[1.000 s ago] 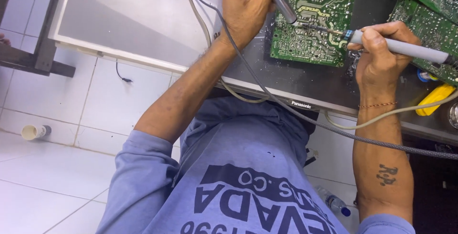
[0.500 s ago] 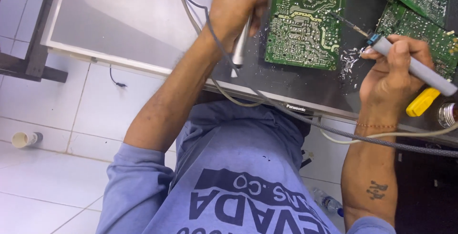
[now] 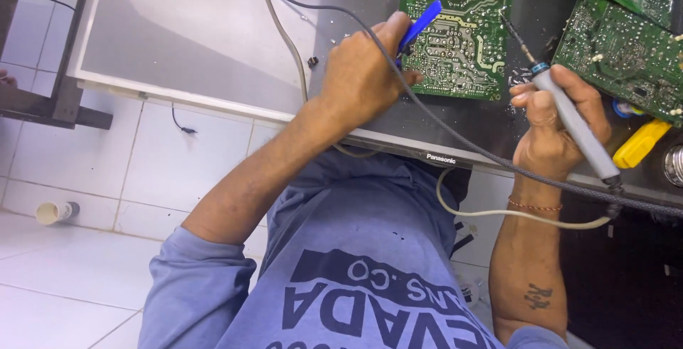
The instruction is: Soldering and desoldering components on electronic circuit boards using a soldering iron and a desoldering pump.
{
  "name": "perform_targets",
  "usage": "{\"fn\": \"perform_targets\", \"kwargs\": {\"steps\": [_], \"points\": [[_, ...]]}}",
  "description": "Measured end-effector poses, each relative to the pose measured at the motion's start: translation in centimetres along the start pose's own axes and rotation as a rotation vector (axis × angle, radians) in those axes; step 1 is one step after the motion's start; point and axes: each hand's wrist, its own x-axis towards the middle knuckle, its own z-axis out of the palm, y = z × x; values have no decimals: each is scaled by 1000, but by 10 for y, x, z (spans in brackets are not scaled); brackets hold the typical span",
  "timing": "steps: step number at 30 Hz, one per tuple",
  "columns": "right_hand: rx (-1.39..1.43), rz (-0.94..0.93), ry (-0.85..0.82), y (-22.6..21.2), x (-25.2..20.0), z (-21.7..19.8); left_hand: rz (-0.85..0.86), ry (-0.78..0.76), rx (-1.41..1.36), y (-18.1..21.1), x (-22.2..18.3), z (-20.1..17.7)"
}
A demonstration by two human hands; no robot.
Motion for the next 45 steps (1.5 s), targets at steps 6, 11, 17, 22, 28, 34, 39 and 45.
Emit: {"fn": "perform_targets", "kwargs": {"steps": [6, 11, 17, 22, 28, 34, 39, 45], "points": [[-53, 17, 12, -13, -2, 17, -111, -90, 209, 3, -5, -8], [-204, 26, -78, -34, -3, 39, -158, -225, 282, -5, -1, -1], [-98, 32, -132, -40, -12, 46, -73, 0, 331, -22, 11, -11], [-129, -52, -35, -21, -12, 29, -124, -19, 345, -6, -1, -21], [18, 48, 56, 5, -9, 6, -61, 44, 266, 0, -7, -17], [70, 212, 130, 7, 4, -9, -98, -42, 58, 11, -1, 1], [97, 190, 194, 10, -2, -11, 73, -313, 251, 41, 8, 11], [-72, 233, 108, -2, 6, -2, 79, -434, 457, 47, 10, 31]]}}
